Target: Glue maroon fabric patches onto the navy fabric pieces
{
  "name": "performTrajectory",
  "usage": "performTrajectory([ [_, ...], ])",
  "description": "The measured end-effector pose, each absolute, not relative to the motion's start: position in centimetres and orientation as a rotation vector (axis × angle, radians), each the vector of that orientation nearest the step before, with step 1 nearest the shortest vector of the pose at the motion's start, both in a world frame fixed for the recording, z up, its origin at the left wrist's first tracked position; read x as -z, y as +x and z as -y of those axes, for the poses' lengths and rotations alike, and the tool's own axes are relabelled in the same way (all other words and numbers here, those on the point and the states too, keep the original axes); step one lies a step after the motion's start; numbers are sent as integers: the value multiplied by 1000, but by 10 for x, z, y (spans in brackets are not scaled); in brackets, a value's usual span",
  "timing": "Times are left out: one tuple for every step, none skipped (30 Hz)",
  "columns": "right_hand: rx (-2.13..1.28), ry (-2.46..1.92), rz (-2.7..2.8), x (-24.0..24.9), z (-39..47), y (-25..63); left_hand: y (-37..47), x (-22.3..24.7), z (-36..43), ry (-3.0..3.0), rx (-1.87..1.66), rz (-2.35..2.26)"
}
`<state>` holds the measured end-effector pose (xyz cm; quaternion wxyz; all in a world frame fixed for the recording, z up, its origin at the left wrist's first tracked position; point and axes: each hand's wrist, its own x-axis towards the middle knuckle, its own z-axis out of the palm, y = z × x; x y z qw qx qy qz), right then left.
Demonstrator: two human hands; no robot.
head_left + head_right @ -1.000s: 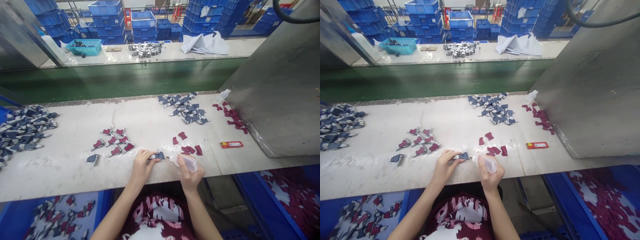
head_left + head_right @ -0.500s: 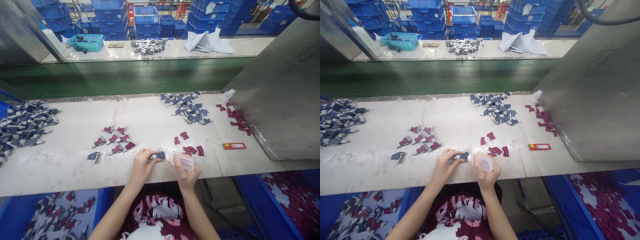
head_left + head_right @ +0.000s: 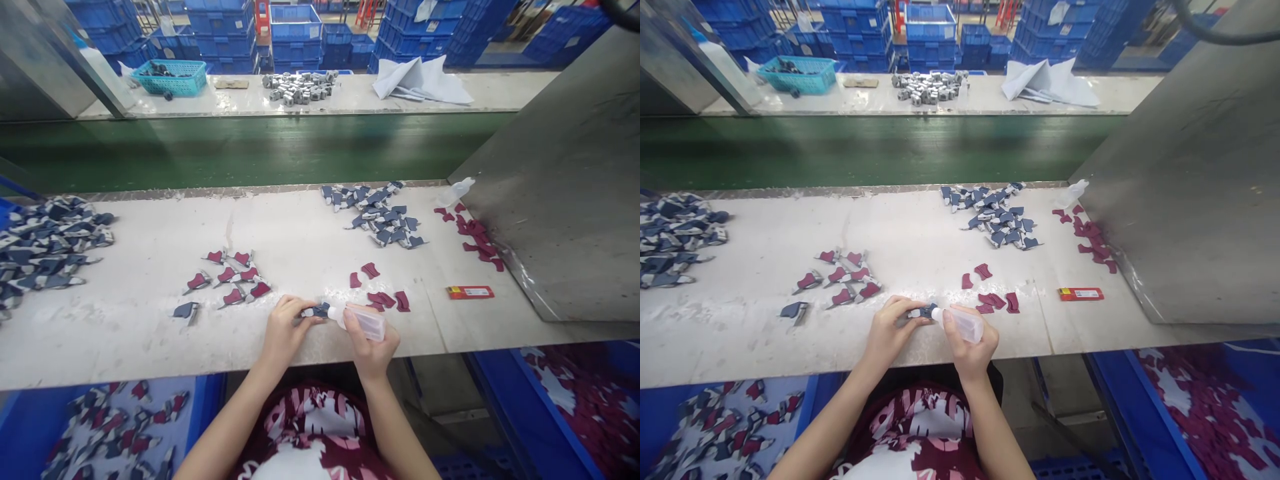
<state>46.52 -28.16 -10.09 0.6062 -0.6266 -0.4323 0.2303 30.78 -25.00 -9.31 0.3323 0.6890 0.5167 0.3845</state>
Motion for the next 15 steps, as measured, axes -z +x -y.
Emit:
performTrajectory([
  [-541, -1451, 1001, 101, 282, 465, 308, 93, 250, 1801, -1004, -1352],
  [-548, -1452, 1005, 101, 282, 465, 308, 93, 250, 1802, -1004, -1355],
  [-557, -1455, 1007, 101, 282, 466, 308, 94, 250, 1801, -1006, -1357],
  [-565, -1455, 1011, 101, 282, 466, 308, 94, 250, 1800, -1008, -1358],
  [-572, -1451, 1017, 101, 283, 466, 308, 94, 250, 1802, -1009, -1357],
  [-576, -1446, 1021, 101, 283, 467, 308, 94, 250, 1804, -1009, -1354],
  [-579, -1441, 1024, 101, 283, 467, 308, 94, 250, 1807, -1011, -1352],
  [-581, -1438, 1025, 101, 283, 468, 308, 94, 250, 1810, -1011, -1352],
  [-584, -1439, 1024, 102, 283, 468, 308, 94, 250, 1813, -1010, -1353],
  [-587, -1441, 1021, 102, 283, 468, 308, 94, 250, 1815, -1010, -1354],
  [-590, -1445, 1019, 101, 283, 468, 308, 94, 250, 1818, -1010, -1356],
  [-592, -1448, 1019, 101, 283, 468, 307, 94, 250, 1820, -1007, -1357],
  [-590, -1446, 1020, 100, 284, 468, 307, 94, 250, 1823, -1005, -1357],
  [-583, -1440, 1024, 99, 284, 469, 307, 94, 250, 1826, -1003, -1356],
  [-575, -1432, 1031, 98, 284, 469, 307, 94, 250, 1829, -1002, -1356],
])
